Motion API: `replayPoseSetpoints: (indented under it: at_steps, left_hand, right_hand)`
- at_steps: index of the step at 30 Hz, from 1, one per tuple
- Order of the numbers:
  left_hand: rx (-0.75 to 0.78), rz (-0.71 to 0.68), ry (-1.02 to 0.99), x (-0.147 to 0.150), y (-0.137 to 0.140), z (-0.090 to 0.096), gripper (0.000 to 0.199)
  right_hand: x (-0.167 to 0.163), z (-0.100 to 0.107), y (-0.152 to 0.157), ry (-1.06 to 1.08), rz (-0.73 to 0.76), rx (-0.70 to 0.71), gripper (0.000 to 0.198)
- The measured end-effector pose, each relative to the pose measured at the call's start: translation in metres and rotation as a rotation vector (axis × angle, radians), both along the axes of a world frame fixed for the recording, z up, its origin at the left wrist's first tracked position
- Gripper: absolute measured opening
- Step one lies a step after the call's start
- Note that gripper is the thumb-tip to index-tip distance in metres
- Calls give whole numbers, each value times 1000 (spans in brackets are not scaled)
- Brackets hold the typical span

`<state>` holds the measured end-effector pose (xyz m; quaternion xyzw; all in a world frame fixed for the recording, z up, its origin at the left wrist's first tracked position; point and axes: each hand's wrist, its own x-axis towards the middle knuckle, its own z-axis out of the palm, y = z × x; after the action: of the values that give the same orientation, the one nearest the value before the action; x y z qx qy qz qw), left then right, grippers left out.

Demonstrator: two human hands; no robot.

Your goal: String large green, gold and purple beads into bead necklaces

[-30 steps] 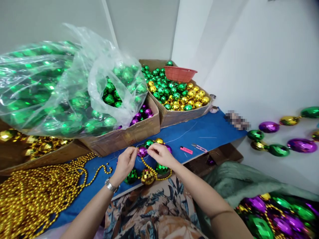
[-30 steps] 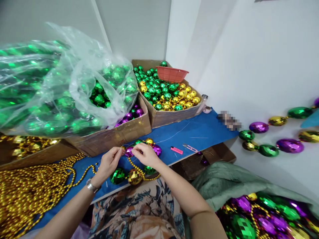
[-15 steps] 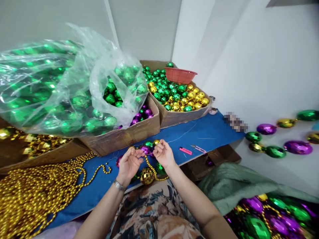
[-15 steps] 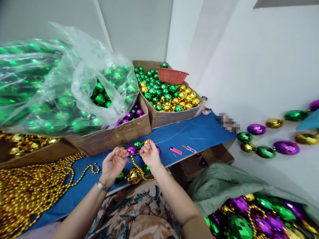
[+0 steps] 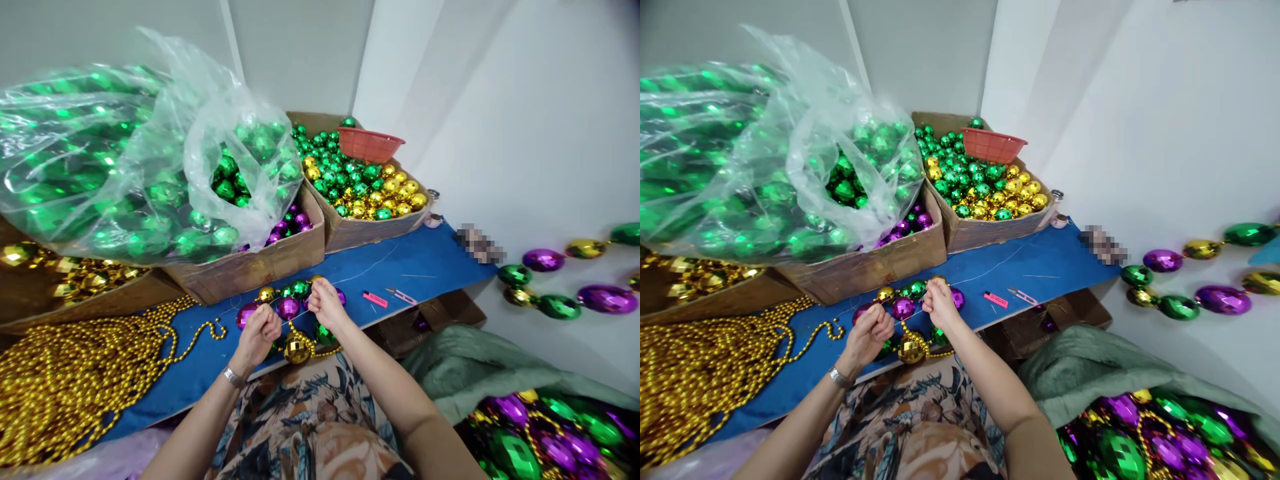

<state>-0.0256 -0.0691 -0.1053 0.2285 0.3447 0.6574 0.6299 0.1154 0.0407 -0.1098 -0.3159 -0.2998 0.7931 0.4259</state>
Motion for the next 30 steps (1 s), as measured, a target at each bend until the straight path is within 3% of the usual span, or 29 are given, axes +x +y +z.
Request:
replayPoseSetpoints:
  at_steps: [3,5,10,12,15,19,23,26,30]
  left_hand:
    - [-24,18,45,-2,-2,0,29]
    - [8,55,150,-4,-1,7,25]
    - [197,183,664,-7,9,32,21]
    - [264,214,761,-4,14,39,22]
    - [314,252,755,4,20,45,21]
    - [348,241,613,11,28,46,19]
    - [343,78,457,9,36,43,8]
    - [357,-119,582,5,41,43,18]
    - [466,-279,848,7,50,49,49]
  right_hand:
    - [1,5,-5,-54,38,64,41]
    - [6,15,-9,-123,106,178,34]
    - [18,47,-19,-609,378,899,28]
    - [18,55,-22,-687,344,1057,23]
    - [17,62,-23,-697,260,1207,19]
    - [21,73,-21,-696,262,1276,19]
    - [29,100,-15,-711,273,1326,23]
    - [34,122,-7,-672,275,1313,23]
    - [35,133,7,-591,256,1078,24]
